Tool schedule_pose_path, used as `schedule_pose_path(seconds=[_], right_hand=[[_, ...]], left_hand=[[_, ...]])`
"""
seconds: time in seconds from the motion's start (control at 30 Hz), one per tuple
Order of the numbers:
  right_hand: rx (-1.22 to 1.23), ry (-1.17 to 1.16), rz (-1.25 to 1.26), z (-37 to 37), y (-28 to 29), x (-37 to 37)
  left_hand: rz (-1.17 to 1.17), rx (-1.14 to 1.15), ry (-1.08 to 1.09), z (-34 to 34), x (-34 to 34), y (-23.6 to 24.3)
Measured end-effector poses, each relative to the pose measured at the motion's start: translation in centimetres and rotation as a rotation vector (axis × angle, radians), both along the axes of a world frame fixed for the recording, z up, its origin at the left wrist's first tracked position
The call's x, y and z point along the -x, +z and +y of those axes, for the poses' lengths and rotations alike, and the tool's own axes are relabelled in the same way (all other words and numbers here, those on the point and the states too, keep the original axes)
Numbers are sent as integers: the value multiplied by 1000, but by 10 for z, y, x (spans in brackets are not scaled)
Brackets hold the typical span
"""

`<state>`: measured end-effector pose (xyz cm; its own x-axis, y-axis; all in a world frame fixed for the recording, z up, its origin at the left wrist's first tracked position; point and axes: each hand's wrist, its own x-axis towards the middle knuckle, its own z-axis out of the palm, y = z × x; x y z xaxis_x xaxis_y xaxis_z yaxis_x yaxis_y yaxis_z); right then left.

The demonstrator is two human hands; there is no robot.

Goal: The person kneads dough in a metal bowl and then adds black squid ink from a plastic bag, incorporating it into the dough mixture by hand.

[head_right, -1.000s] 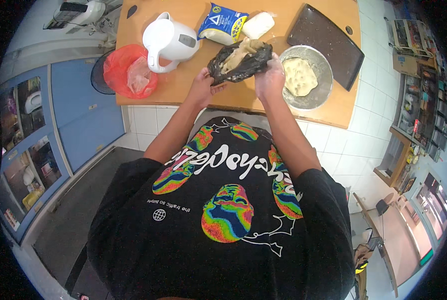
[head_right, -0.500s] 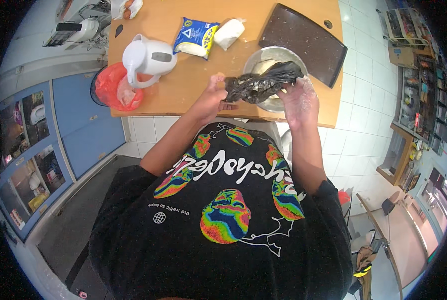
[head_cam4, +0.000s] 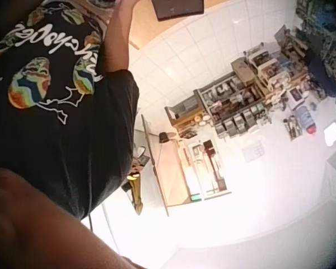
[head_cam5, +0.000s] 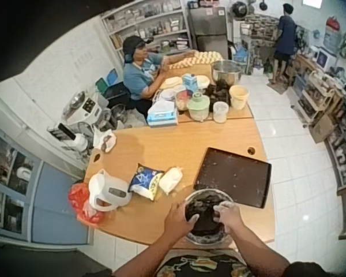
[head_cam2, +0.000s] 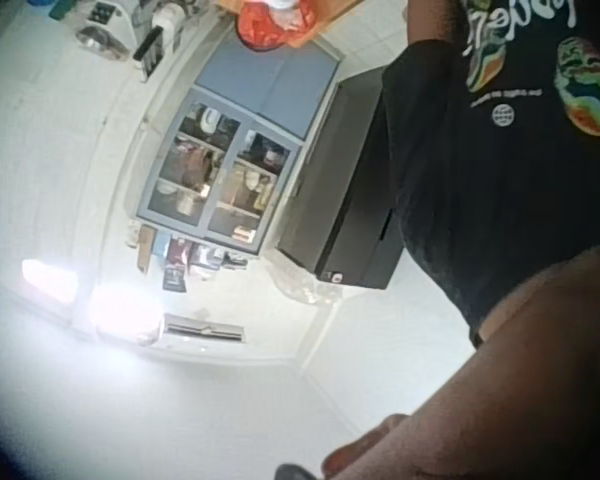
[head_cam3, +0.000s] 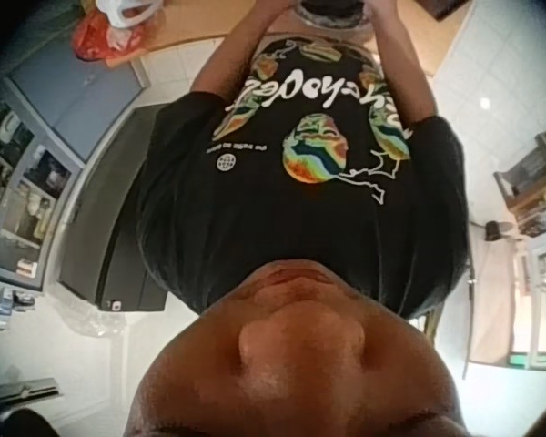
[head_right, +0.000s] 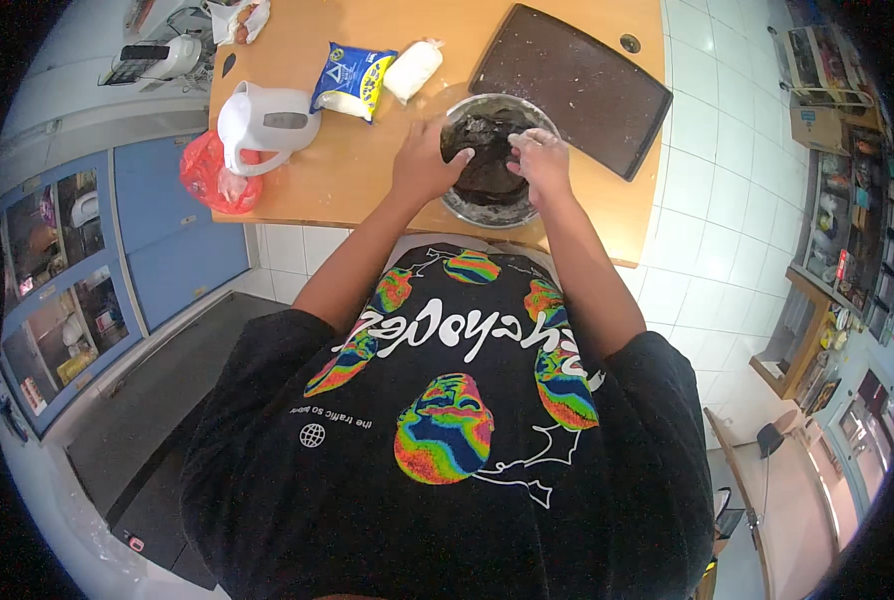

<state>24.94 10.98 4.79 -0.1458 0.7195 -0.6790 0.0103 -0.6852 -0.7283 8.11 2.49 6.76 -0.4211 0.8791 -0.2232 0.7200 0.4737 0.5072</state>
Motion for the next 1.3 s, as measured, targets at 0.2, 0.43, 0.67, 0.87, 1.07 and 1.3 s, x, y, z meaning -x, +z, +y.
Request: schedule_pose_path(seconds=[0.2,0.43,0.67,0.87,1.07,1.3], right_hand=[[-345,449,-192,7,-19,-29],[-544,566,-399,0,-13,-38],[-708,600,-375,-5,-13,-36],[-1119,458,-552,1,5,-37],[-1359,742,-618,-2,-27,-42],[-1122,706,-473,-32,-43,-56]], left_hand=[[-131,-246,-613,53,17,-18],[-104,-190,-605,53,15,-24],[28,-279,-724,65,18,-19],[157,-412,-784,29,9,-30],[298,-368,-571,8,6,-28],[-323,57,-42,-7,-10,-27]])
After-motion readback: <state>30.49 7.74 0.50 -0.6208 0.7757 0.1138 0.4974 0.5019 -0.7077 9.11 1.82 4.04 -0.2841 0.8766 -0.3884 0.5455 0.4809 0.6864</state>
